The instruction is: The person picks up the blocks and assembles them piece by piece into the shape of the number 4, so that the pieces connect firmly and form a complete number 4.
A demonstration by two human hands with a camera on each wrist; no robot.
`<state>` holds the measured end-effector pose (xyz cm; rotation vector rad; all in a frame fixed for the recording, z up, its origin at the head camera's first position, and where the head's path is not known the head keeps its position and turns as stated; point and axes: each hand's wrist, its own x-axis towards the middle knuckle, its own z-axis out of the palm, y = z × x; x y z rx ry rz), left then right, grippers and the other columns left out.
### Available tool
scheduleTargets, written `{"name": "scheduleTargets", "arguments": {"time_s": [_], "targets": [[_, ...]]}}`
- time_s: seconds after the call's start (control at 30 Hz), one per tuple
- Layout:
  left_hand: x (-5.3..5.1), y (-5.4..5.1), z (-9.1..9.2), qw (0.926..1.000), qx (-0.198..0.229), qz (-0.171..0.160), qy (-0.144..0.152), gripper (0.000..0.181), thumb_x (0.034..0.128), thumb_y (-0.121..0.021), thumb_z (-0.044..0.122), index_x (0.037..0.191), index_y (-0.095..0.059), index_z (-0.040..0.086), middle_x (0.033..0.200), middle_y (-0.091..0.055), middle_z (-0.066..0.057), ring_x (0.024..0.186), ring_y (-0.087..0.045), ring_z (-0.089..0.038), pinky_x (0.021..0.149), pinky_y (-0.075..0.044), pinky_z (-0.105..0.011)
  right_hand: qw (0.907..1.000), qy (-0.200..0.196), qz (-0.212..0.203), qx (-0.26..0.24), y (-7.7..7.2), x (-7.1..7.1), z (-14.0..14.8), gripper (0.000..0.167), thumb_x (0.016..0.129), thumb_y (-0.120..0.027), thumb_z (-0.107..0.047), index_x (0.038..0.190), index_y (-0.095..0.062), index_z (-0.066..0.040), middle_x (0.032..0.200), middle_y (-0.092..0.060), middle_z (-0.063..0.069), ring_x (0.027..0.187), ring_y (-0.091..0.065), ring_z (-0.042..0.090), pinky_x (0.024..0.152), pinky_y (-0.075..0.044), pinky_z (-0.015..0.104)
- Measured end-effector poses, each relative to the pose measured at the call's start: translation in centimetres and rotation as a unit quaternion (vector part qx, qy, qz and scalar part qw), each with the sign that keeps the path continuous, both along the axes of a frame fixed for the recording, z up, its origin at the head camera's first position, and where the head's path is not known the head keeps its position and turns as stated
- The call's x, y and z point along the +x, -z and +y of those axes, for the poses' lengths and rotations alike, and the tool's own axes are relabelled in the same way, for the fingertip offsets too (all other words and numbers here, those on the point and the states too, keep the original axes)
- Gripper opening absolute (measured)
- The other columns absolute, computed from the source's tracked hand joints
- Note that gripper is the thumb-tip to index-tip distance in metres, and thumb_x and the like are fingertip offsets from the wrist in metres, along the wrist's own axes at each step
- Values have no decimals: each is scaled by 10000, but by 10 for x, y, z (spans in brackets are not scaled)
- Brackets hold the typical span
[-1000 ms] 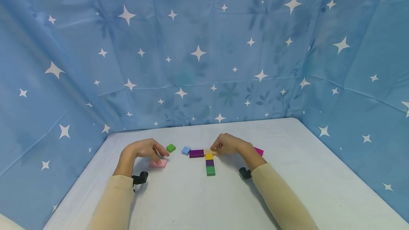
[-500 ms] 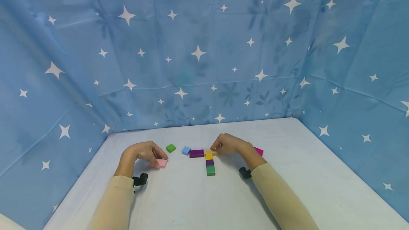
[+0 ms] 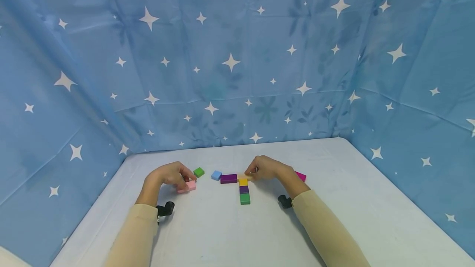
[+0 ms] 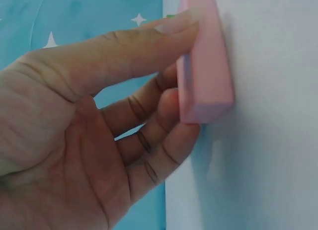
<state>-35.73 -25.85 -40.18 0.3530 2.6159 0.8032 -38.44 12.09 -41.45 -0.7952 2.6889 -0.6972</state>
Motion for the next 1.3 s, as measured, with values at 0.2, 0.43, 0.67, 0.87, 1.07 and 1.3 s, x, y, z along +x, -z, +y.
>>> {"name": "scheduleTargets", "arguments": {"time_s": [0.2,0.43,0.67,0.87,1.07,1.3], "targets": [[-2,1,10,9995,-77,262,130,380,805,-853,48,1168,-808,149,1008,-700,-32,911,-569,-185,757,-476,-308,10000,16,-28,-23,-1,1,0,285,901,-806,-96,1171,-813,-184,997,-730,-73,883,-587,141,750,-525,282],[-7,4,20,9990,-116,434,76,370,808,-872,97,1163,-813,183,961,-694,12,891,-565,-172,748,-465,-304,10000,43,-2,-11,-1,1,0,290,898,-806,-94,1172,-813,-188,1000,-729,-85,888,-585,136,750,-521,277],[-7,7,28,9977,-15,644,228,330,840,-850,104,1156,-811,192,829,-638,36,797,-524,-150,689,-424,-293,10000,-39,57,45,-1,1,1,292,902,-802,-102,1181,-810,-186,999,-727,-76,881,-578,140,749,-516,285],[-8,9,31,9971,123,732,178,319,880,-783,61,1170,-806,191,762,-628,32,720,-518,-150,646,-414,-290,10000,-11,63,17,-1,0,1,290,897,-811,-107,1173,-814,-197,981,-719,-81,870,-581,142,740,-510,285],[-10,10,33,9966,91,818,32,336,888,-803,101,1215,-793,180,964,-713,20,848,-559,-174,691,-466,-300,10000,12,35,-23,-1,1,0,284,895,-810,-99,1163,-817,-193,978,-721,-77,870,-582,142,734,-514,287],[-12,11,33,9967,118,803,-15,321,895,-804,106,1204,-799,189,1048,-733,7,905,-569,-183,716,-482,-301,10000,12,5,-34,-3,3,0,288,895,-808,-93,1166,-816,-192,981,-718,-71,875,-582,143,737,-513,290]]}}
